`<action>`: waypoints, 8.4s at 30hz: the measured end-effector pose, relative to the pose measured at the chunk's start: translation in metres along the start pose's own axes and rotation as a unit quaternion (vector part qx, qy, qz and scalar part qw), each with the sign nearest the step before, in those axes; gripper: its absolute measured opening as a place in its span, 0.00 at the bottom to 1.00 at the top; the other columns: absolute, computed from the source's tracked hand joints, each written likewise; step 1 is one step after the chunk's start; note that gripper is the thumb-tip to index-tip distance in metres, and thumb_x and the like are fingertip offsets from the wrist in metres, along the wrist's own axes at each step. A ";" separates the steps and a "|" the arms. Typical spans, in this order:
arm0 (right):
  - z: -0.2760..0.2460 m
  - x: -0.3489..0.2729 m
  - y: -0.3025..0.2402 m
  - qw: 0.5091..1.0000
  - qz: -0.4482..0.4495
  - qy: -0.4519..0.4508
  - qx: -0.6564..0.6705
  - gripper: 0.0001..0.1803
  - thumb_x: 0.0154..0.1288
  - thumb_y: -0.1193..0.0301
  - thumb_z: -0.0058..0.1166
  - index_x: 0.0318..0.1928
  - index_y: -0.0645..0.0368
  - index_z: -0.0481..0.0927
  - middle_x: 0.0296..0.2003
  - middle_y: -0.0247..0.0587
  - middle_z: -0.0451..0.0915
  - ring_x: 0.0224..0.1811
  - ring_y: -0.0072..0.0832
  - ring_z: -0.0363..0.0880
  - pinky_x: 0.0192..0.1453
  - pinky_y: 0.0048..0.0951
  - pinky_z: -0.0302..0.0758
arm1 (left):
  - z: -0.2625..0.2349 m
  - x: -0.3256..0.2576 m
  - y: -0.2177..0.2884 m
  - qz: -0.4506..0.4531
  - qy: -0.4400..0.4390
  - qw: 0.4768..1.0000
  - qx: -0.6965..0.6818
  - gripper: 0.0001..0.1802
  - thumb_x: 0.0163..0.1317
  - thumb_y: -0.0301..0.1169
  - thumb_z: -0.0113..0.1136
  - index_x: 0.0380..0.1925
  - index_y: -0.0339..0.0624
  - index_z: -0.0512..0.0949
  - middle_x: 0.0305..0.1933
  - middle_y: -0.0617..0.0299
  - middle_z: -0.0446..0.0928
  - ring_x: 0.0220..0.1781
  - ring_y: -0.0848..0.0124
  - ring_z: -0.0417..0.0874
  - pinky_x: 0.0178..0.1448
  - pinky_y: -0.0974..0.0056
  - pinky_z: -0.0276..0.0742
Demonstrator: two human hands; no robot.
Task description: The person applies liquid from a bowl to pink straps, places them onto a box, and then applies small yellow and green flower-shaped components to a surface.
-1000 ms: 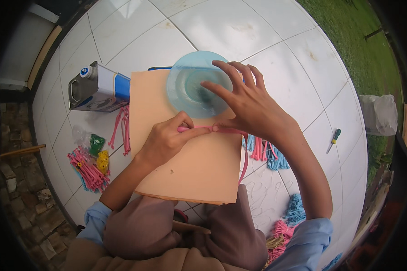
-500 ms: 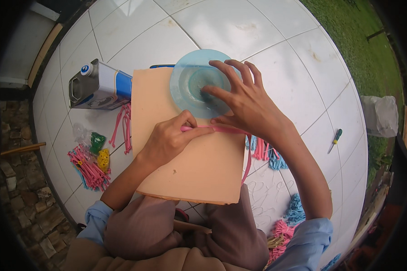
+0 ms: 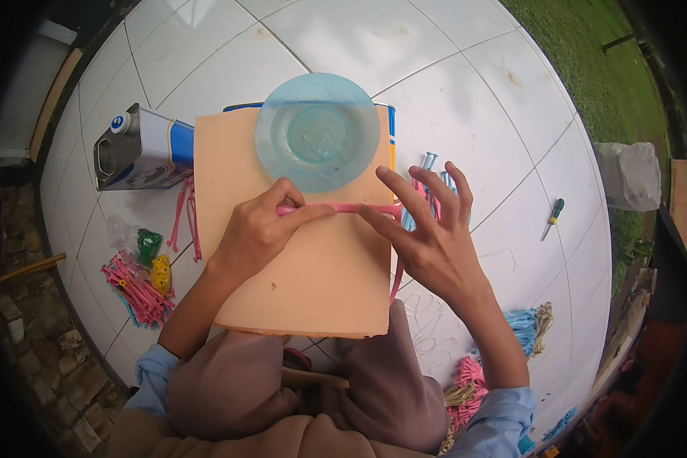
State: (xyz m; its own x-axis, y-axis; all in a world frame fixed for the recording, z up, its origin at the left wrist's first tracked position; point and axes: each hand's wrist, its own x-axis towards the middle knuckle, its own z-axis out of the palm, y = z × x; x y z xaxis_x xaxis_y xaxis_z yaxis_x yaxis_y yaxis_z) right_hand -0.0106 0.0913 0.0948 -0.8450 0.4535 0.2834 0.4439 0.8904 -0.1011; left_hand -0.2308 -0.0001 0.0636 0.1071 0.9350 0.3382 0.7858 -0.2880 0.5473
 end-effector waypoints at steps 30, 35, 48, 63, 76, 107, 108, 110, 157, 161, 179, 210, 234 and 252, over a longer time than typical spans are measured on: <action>0.026 -0.037 0.014 0.901 0.220 -0.030 0.373 0.22 0.58 0.85 0.49 0.51 0.61 0.59 0.44 0.47 0.69 0.46 0.32 0.73 0.53 0.31 0.72 | 0.006 -0.007 0.007 0.018 -0.002 1.000 0.008 0.15 0.51 0.24 0.60 0.41 0.46 0.80 0.31 0.60 0.69 0.29 0.69 0.79 0.32 0.67 0.80; -0.026 -0.066 0.001 0.934 0.177 0.022 0.309 0.23 0.56 0.85 0.50 0.51 0.61 0.60 0.44 0.46 0.67 0.45 0.32 0.73 0.51 0.31 0.73 | -0.001 -0.009 0.029 0.012 -0.062 0.982 -0.177 0.12 0.57 0.30 0.58 0.42 0.45 0.79 0.33 0.62 0.70 0.29 0.73 0.76 0.35 0.70 0.75; -0.221 0.001 -0.140 0.905 0.050 0.216 0.363 0.27 0.57 0.82 0.55 0.54 0.55 0.58 0.33 0.38 0.77 0.31 0.21 0.75 0.35 0.23 0.76 | -0.174 -0.029 0.118 -0.025 -0.078 0.938 -0.337 0.47 0.57 0.68 0.38 0.65 0.43 0.53 0.61 0.51 0.63 0.68 0.63 0.59 0.72 0.56 0.47; 0.046 0.199 -0.321 0.725 0.232 0.144 0.632 0.24 0.59 0.74 0.51 0.56 0.60 0.62 0.51 0.48 0.67 0.48 0.28 0.71 0.49 0.28 0.72 | -0.148 -0.187 -0.089 -0.287 0.261 0.872 -0.300 0.20 0.64 0.35 0.53 0.54 0.44 0.62 0.33 0.64 0.72 0.30 0.76 0.74 0.35 0.67 0.74; 0.266 0.126 -0.321 0.623 0.454 -0.085 0.631 0.30 0.58 0.85 0.37 0.64 0.64 0.57 0.59 0.53 0.65 0.60 0.38 0.66 0.63 0.32 0.63 | 0.036 -0.256 -0.191 -0.439 0.226 0.866 -0.084 0.27 0.60 0.22 0.46 0.62 0.37 0.58 0.53 0.45 0.68 0.54 0.53 0.71 0.57 0.57 0.69; 0.037 0.257 -0.170 0.938 0.068 0.113 0.321 0.33 0.50 0.83 0.55 0.57 0.57 0.59 0.41 0.50 0.72 0.45 0.42 0.71 0.46 0.37 0.71 | -0.149 -0.080 -0.206 -0.261 0.175 0.927 0.207 0.41 0.54 0.41 0.61 0.64 0.40 0.54 0.55 0.54 0.71 0.60 0.66 0.69 0.68 0.52 0.47; 0.033 0.233 -0.169 0.940 0.116 0.094 0.306 0.34 0.49 0.82 0.56 0.57 0.57 0.58 0.40 0.51 0.73 0.45 0.43 0.71 0.46 0.38 0.71 | -0.148 -0.085 -0.207 -0.259 0.186 0.927 0.197 0.40 0.55 0.41 0.60 0.65 0.40 0.54 0.57 0.53 0.70 0.62 0.65 0.67 0.69 0.50 0.44; 0.032 0.190 -0.166 0.945 0.173 0.077 0.268 0.36 0.49 0.81 0.59 0.58 0.55 0.56 0.40 0.50 0.72 0.42 0.41 0.72 0.44 0.37 0.72 | -0.145 -0.084 -0.204 -0.240 0.206 0.930 0.185 0.40 0.56 0.40 0.59 0.65 0.40 0.53 0.58 0.52 0.69 0.64 0.63 0.66 0.70 0.48 0.41; -0.123 0.167 -0.239 0.748 -0.010 0.341 0.569 0.69 0.31 0.69 0.76 0.66 0.47 0.33 0.61 0.60 0.49 0.63 0.47 0.56 0.66 0.45 0.59 | -0.354 -0.030 0.064 -0.231 0.237 0.944 -0.002 0.22 0.47 0.42 0.65 0.35 0.35 0.75 0.28 0.56 0.74 0.43 0.67 0.75 0.38 0.62 0.74; -0.141 0.141 -0.216 0.719 0.020 0.370 0.588 0.66 0.31 0.71 0.74 0.66 0.47 0.36 0.61 0.57 0.51 0.62 0.46 0.57 0.66 0.44 0.60 | -0.278 -0.031 0.062 -0.030 0.659 0.729 -0.183 0.29 0.64 0.44 0.51 0.56 0.39 0.55 0.55 0.50 0.60 0.60 0.63 0.61 0.65 0.56 0.58; -0.134 0.137 -0.125 0.530 0.183 0.388 0.732 0.68 0.42 0.67 0.71 0.67 0.45 0.24 0.61 0.58 0.56 0.64 0.43 0.57 0.66 0.44 0.55 | -0.165 -0.015 0.032 -0.122 0.302 0.633 -0.702 0.36 0.56 0.56 0.52 0.58 0.45 0.64 0.52 0.59 0.72 0.53 0.65 0.75 0.54 0.58 0.74; -0.020 0.079 -0.121 0.253 0.327 0.236 0.879 0.40 0.56 0.88 0.33 0.63 0.43 0.36 0.68 0.51 0.43 0.64 0.44 0.59 0.69 0.47 0.58 | -0.194 -0.048 -0.047 -0.222 0.263 0.784 -0.517 0.34 0.50 0.47 0.61 0.54 0.38 0.68 0.48 0.53 0.77 0.46 0.61 0.80 0.51 0.60 0.77; -0.009 0.082 -0.126 0.236 0.374 0.230 0.867 0.38 0.55 0.88 0.33 0.63 0.48 0.38 0.59 0.63 0.51 0.62 0.48 0.59 0.70 0.50 0.57 | -0.193 -0.044 -0.053 -0.249 0.240 0.791 -0.505 0.33 0.53 0.48 0.59 0.52 0.36 0.70 0.45 0.53 0.78 0.43 0.63 0.81 0.48 0.61 0.78; -0.062 0.092 -0.142 0.380 0.256 0.288 0.841 0.38 0.58 0.78 0.51 0.62 0.50 0.43 0.69 0.49 0.43 0.65 0.38 0.57 0.67 0.37 0.59 | -0.176 -0.048 -0.043 -0.201 0.327 0.713 -0.587 0.33 0.56 0.54 0.54 0.56 0.45 0.67 0.50 0.59 0.75 0.49 0.65 0.78 0.50 0.60 0.76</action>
State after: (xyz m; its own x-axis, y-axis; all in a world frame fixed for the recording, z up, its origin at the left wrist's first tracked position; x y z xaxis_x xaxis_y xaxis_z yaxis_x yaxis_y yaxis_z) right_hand -0.1333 0.0039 0.1943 -0.3551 0.9321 -0.0715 -0.7221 -0.3221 -0.6123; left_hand -0.3767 -0.0695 0.1586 -0.5911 0.8052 0.0477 -0.4200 -0.3577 0.8340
